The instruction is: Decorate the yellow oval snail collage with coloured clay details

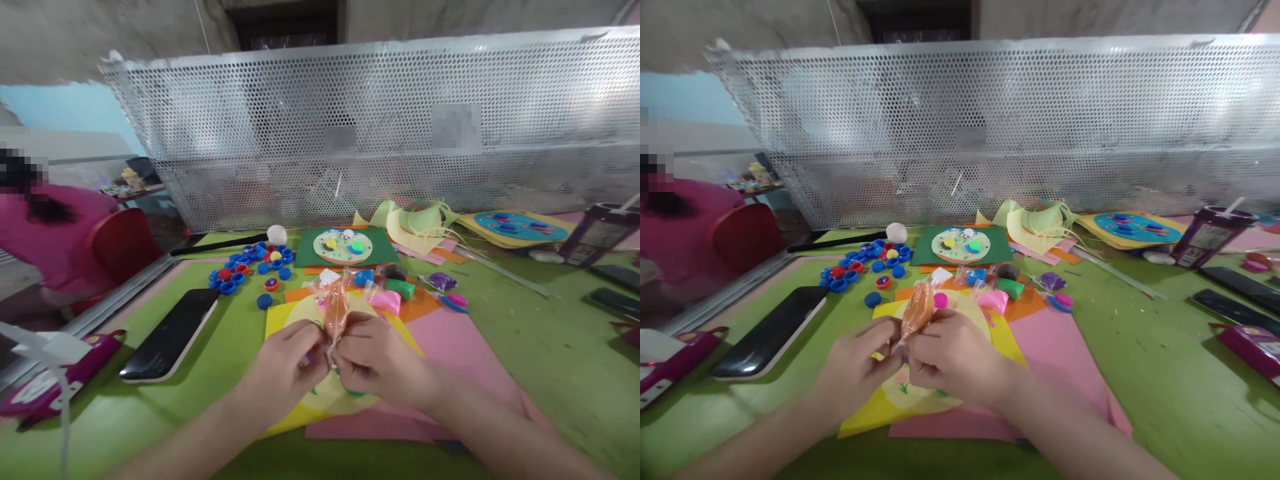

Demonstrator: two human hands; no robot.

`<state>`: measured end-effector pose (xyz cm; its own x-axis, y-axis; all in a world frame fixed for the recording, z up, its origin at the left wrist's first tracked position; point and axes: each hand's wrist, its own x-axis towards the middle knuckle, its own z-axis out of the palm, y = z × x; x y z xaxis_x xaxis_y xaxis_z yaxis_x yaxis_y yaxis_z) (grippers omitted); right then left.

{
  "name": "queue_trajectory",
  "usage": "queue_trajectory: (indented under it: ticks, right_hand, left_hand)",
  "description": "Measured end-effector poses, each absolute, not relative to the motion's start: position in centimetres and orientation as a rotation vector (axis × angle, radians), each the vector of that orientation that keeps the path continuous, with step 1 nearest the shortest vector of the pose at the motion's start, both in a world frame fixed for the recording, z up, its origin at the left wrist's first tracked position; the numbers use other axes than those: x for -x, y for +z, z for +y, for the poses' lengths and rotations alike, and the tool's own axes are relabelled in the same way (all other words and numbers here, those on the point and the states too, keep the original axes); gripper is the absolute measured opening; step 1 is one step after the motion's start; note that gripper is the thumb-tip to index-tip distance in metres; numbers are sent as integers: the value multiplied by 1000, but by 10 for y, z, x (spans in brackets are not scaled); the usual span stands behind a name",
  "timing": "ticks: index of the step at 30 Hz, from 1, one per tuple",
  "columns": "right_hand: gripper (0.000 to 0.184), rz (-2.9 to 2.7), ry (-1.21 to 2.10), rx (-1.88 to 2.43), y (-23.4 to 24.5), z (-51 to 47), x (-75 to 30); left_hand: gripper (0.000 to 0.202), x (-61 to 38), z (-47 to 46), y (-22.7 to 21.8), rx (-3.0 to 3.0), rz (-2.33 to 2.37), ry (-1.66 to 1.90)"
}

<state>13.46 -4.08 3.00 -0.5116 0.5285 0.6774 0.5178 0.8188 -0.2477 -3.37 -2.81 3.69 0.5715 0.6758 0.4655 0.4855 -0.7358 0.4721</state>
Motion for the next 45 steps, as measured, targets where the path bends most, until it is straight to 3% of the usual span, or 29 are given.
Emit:
queue_trajectory:
  ticks: [4, 14, 19, 23, 35, 37, 42, 45]
  right_hand:
    - [23, -2204, 50, 887, 29, -44, -139]
    - [17, -2265, 65, 1093, 29, -50, -141]
    - [24, -2305, 174, 1321, 36, -53, -139]
    - [26, -2274, 233, 1251, 34, -49, -139]
    - [35, -1858, 1162, 789, 43, -56, -143]
    - [35, -1895, 1060, 840, 45, -57, -146]
    - [30, -2019, 410, 903, 42, -51, -153]
    - [63, -2168, 291, 962, 39, -48, -156]
  left_hand:
    - [9, 34, -29, 36, -2512, 871, 760]
    - [22, 33, -19, 33, -2634, 810, 487]
    - [21, 31, -21, 27, -2346, 870, 514]
    - [27, 29, -22, 29, -2110, 840, 620]
    - [44, 35, -31, 35, -1401, 514, 734]
    - [44, 36, -30, 39, -1467, 494, 746]
    - [42, 37, -25, 39, -1688, 572, 801]
    - [39, 38, -23, 37, -1776, 578, 768]
